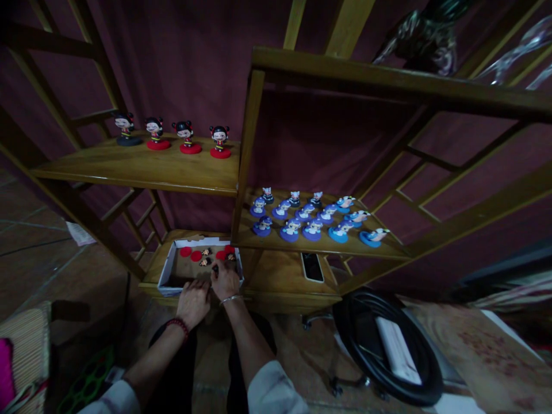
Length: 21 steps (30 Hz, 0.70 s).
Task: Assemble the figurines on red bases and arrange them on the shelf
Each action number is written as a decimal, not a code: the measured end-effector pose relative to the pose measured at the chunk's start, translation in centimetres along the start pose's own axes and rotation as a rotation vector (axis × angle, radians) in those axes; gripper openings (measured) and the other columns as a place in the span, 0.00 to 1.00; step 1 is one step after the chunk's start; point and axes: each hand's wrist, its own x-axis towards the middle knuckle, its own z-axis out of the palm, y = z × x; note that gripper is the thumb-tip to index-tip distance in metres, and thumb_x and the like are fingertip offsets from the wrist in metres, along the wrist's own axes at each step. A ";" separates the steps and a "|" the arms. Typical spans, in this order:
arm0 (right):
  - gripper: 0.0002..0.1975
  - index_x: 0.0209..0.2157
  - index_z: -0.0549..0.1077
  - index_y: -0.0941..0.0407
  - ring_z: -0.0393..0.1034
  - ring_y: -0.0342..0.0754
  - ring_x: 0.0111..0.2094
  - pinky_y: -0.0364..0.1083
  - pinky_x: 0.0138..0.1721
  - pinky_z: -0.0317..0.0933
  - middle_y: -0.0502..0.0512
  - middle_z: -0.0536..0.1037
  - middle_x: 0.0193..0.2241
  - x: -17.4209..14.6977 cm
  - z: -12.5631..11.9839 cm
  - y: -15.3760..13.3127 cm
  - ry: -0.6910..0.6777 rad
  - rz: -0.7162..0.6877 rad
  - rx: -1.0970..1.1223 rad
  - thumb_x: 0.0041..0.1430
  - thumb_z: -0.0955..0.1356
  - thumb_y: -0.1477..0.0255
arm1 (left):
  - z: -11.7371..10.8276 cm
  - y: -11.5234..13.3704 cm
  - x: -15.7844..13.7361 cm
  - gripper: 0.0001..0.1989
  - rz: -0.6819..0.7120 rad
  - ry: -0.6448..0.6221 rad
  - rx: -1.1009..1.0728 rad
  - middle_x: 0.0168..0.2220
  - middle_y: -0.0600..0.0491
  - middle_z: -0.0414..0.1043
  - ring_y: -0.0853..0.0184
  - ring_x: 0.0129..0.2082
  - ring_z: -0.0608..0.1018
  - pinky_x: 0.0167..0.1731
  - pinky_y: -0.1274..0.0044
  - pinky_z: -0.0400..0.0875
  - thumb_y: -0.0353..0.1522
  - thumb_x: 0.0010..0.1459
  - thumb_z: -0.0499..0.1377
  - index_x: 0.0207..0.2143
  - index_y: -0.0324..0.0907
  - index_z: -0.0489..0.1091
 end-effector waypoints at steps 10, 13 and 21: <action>0.17 0.47 0.63 0.53 0.71 0.43 0.30 0.40 0.33 0.62 0.50 0.75 0.30 -0.3 -0.4 2.5 0.102 -0.031 0.432 0.54 0.61 0.70 | 0.4 1.2 0.3 0.12 -0.014 -0.008 -0.001 0.36 0.45 0.71 0.61 0.40 0.69 0.40 0.70 0.56 0.27 0.51 0.47 0.36 0.38 0.68; 0.16 0.46 0.64 0.52 0.72 0.43 0.29 0.43 0.34 0.65 0.49 0.76 0.28 0.3 -0.2 3.1 0.029 0.025 0.772 0.55 0.60 0.68 | 0.1 1.6 0.3 0.13 -0.036 -0.009 -0.011 0.37 0.46 0.71 0.61 0.41 0.69 0.41 0.70 0.56 0.27 0.51 0.48 0.37 0.38 0.68; 0.22 0.42 0.66 0.58 0.72 0.46 0.32 0.47 0.40 0.65 0.52 0.75 0.26 0.9 0.9 3.3 -0.129 0.197 1.466 0.45 0.67 0.61 | 0.3 2.2 0.6 0.13 -0.062 0.039 -0.029 0.38 0.48 0.71 0.62 0.41 0.69 0.41 0.71 0.57 0.26 0.48 0.49 0.36 0.41 0.68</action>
